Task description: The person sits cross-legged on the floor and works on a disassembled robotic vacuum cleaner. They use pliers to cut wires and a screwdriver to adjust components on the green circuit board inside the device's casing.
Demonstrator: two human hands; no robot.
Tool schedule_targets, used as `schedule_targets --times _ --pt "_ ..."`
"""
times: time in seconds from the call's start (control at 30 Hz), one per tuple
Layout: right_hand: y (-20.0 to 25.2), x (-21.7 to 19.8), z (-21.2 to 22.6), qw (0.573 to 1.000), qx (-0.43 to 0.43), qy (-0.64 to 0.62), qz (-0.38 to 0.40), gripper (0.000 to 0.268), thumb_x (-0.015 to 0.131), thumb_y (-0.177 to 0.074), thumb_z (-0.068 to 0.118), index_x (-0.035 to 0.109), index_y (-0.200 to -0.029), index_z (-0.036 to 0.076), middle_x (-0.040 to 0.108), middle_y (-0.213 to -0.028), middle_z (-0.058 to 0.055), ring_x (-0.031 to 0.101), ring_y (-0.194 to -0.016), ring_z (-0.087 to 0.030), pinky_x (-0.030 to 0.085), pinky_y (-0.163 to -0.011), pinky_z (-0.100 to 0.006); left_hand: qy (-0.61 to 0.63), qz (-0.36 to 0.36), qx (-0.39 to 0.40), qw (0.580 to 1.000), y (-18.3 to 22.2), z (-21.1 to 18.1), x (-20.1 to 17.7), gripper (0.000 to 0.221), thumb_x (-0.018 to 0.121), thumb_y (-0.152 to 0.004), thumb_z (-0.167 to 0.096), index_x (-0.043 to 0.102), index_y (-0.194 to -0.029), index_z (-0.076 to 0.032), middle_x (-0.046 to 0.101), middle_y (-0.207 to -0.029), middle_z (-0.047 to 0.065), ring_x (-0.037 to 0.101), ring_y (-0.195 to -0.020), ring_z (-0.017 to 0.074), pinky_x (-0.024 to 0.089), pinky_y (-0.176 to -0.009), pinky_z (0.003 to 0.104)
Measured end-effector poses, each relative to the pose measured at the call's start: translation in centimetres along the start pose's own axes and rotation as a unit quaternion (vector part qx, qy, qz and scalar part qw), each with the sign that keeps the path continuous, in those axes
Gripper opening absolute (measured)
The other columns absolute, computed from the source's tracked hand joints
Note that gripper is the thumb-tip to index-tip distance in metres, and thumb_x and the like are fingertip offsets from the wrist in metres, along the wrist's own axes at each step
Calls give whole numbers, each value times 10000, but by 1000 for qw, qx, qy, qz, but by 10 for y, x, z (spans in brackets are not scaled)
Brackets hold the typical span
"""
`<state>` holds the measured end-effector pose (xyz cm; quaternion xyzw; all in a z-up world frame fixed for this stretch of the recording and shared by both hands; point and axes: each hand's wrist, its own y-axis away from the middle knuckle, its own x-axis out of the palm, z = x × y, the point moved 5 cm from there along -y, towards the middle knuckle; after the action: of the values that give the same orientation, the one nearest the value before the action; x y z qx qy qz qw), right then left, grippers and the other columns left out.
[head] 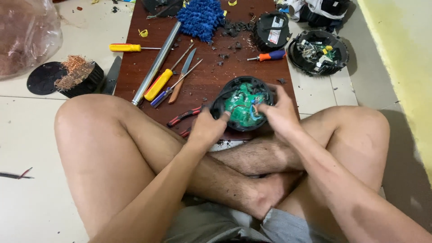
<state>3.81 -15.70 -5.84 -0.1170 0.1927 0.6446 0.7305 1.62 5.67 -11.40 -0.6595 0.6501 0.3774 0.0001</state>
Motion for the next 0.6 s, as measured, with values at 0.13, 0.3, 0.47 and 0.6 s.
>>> schedule_targets --times 0.13,0.3,0.47,0.6 --pt "-13 -9 10 1000 -13 -20 -10 615 736 -895 120 562 -1476 20 657 -1336 -270 640 -1264 -424 536 -1037 -519 -48 -119 77 989 7 -9 -35 572 630 -943 -469 605 -1273 -2 656 -1252 298 641 -1242 486 528 -1003 618" --pt "-31 -22 18 963 -25 256 76 657 586 -988 665 618 -1488 241 689 -1383 -130 629 -1303 -378 488 -1103 -539 -350 -25 15 936 -50 8 -35 668 699 -947 -440 506 -1445 -37 414 -1488 212 345 -1450 454 491 -995 733" --pt "-21 -24 24 968 -25 241 67 625 443 -1060 648 603 -1506 240 675 -1401 -153 580 -1356 -402 452 -1143 -553 -349 -43 -1 936 -42 -15 -55 588 359 -1059 -278 330 -1595 -40 277 -1629 253 230 -1532 475 322 -1117 742" --pt "-31 -33 15 971 31 236 25 706 378 -1038 748 656 -1442 240 696 -1371 -125 565 -1373 -387 429 -1165 -558 -356 -136 -31 924 -106 18 -83 555 160 -1129 -250 394 -1599 -70 374 -1621 180 300 -1485 412 320 -1117 680"
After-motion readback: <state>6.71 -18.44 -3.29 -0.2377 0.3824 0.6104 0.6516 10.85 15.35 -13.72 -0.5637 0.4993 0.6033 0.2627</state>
